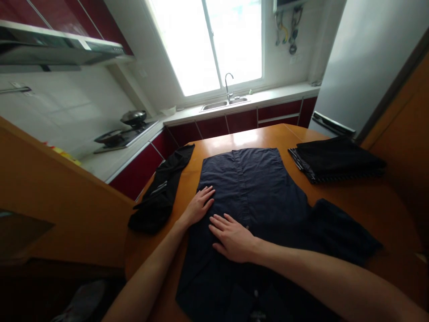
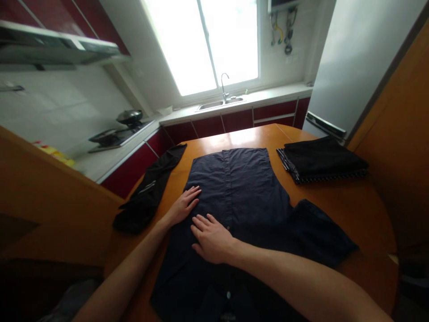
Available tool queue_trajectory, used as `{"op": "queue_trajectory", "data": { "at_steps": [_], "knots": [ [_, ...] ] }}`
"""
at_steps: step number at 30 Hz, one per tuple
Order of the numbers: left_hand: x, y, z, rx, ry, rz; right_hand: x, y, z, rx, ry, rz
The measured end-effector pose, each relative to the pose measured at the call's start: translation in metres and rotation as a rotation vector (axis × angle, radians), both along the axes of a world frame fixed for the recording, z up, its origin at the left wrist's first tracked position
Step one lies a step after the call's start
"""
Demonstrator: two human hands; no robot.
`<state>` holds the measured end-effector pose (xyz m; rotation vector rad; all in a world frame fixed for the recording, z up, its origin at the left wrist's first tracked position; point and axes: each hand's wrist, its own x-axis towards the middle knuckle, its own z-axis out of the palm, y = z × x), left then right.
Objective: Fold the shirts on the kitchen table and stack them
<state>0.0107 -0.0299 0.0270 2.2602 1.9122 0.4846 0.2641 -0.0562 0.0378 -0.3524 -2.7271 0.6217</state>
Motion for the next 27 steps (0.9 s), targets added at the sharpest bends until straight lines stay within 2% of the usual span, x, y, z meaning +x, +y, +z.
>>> {"op": "queue_trajectory", "data": {
  "at_steps": [17, 27],
  "knots": [
    [0.002, 0.007, 0.002, -0.017, 0.025, -0.011, -0.001, 0.001, 0.000, 0.044, 0.030, -0.005],
    [-0.005, 0.018, -0.008, 0.007, 0.040, -0.051, -0.001, 0.005, 0.003, 0.145, -0.003, -0.017]
  ]
}}
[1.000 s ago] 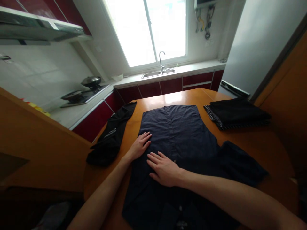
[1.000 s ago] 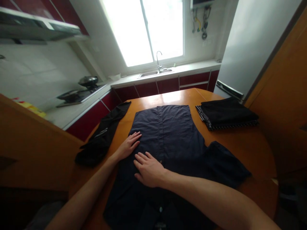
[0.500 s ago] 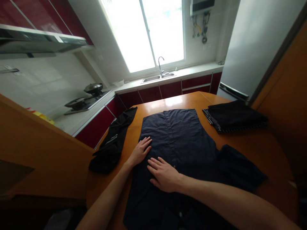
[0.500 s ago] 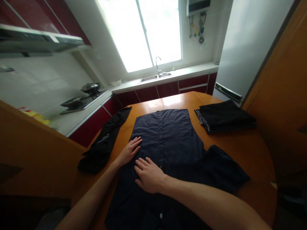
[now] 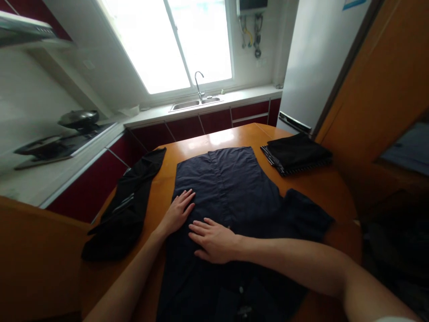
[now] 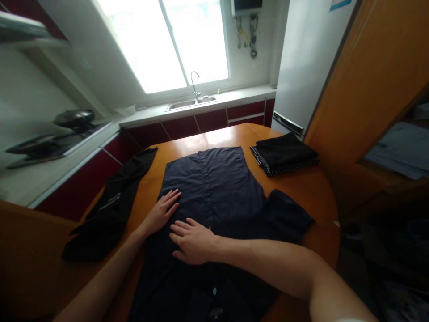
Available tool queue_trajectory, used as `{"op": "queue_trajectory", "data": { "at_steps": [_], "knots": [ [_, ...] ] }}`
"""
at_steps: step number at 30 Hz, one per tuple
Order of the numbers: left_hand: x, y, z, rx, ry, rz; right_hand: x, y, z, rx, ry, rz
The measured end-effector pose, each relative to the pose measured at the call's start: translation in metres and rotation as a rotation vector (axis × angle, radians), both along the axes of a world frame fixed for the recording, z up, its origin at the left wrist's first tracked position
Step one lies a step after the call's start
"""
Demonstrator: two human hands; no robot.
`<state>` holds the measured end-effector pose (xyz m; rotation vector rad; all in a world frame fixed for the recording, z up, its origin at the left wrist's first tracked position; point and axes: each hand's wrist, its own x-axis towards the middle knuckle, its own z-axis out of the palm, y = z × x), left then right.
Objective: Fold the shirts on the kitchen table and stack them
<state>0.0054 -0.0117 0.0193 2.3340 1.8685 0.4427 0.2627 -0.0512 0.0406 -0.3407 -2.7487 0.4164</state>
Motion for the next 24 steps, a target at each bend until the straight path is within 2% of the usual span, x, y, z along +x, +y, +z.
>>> {"op": "queue_trajectory", "data": {
  "at_steps": [8, 24],
  "knots": [
    [-0.0061, 0.0054, -0.0072, 0.028, -0.012, -0.018, 0.0000, 0.0011, 0.0050, 0.054, -0.041, 0.003],
    [-0.0007, 0.0037, -0.0016, 0.020, -0.039, 0.004, 0.0018, 0.0019, 0.0045, 0.018, -0.044, 0.015]
  ]
}}
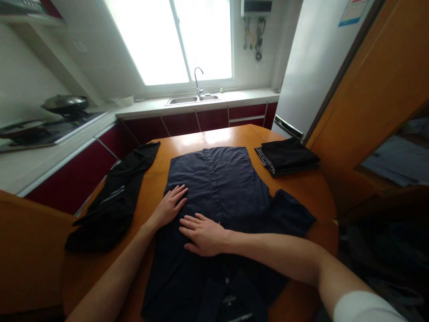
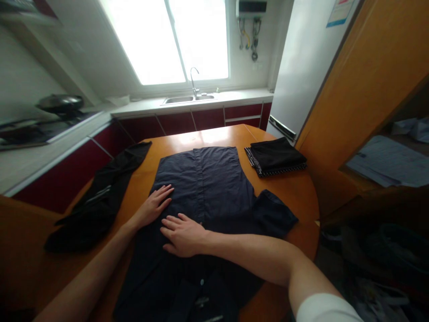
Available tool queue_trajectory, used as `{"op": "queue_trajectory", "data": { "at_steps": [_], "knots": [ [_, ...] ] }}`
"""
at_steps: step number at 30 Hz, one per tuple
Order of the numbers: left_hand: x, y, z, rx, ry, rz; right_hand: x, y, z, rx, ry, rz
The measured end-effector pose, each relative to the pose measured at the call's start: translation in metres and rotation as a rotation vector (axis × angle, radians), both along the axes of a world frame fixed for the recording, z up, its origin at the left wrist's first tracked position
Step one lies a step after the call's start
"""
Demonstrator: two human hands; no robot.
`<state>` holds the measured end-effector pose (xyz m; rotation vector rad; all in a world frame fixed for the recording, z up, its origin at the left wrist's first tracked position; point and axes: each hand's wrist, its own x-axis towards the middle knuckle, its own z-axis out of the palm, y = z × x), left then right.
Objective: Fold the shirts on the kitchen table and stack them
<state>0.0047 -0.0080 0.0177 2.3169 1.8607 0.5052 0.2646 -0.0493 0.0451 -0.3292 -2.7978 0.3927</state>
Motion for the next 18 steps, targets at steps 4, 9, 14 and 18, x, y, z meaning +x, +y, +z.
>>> {"op": "queue_trajectory", "data": {
  "at_steps": [4, 9, 14, 18],
  "knots": [
    [-0.001, 0.001, -0.001, 0.011, 0.011, -0.007, -0.003, 0.000, 0.001, -0.001, -0.011, -0.009],
    [-0.004, 0.004, -0.003, 0.028, 0.019, -0.008, 0.017, -0.014, 0.033, -0.064, -0.005, 0.031],
    [-0.009, 0.007, -0.007, 0.017, 0.021, -0.031, 0.093, -0.009, 0.066, -0.201, 0.142, -0.231],
    [-0.012, 0.009, -0.010, 0.020, 0.023, -0.039, 0.190, 0.016, 0.044, -0.238, 0.359, -0.807]
  ]
}}
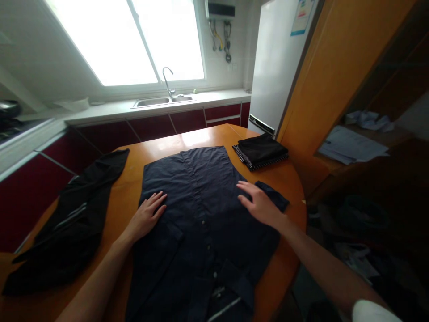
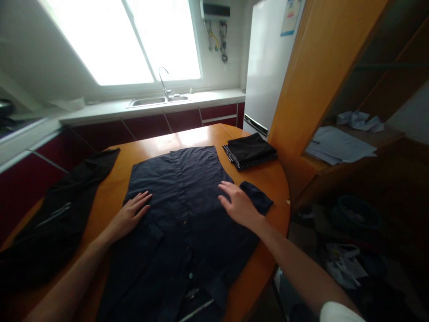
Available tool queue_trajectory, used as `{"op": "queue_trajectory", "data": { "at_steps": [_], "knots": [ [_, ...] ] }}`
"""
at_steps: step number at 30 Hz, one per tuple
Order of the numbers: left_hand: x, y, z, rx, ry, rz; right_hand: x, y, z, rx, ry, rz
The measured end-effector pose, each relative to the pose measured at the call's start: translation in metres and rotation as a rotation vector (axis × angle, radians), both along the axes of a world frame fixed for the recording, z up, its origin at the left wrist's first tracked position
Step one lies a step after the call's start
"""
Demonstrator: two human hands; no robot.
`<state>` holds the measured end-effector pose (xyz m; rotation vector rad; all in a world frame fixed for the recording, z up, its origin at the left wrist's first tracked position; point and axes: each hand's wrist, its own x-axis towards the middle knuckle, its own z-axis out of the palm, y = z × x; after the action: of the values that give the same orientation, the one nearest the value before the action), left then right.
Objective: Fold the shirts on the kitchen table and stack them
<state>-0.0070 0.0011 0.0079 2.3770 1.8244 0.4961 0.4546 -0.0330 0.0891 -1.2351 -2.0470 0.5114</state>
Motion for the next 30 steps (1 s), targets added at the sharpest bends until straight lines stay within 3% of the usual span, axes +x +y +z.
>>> {"op": "queue_trajectory", "data": {
  "at_steps": [3, 6, 11, 24, 30],
  "knots": [
    [-0.001, 0.002, -0.001, 0.024, 0.004, -0.015, 0.073, 0.008, -0.036, 0.018, -0.025, -0.514],
    [-0.003, 0.004, -0.003, 0.040, 0.009, -0.027, 0.122, 0.003, -0.066, -0.033, -0.119, -0.725],
    [-0.007, 0.007, -0.007, 0.034, 0.017, -0.035, 0.139, -0.007, -0.081, -0.071, -0.201, -0.737],
    [-0.008, 0.007, -0.008, 0.030, 0.024, -0.037, 0.120, -0.007, -0.072, -0.231, -0.197, -0.722],
    [-0.009, 0.006, -0.008, 0.030, 0.015, -0.041, 0.121, -0.005, -0.062, -0.222, 0.017, -0.677]
  ]
}}
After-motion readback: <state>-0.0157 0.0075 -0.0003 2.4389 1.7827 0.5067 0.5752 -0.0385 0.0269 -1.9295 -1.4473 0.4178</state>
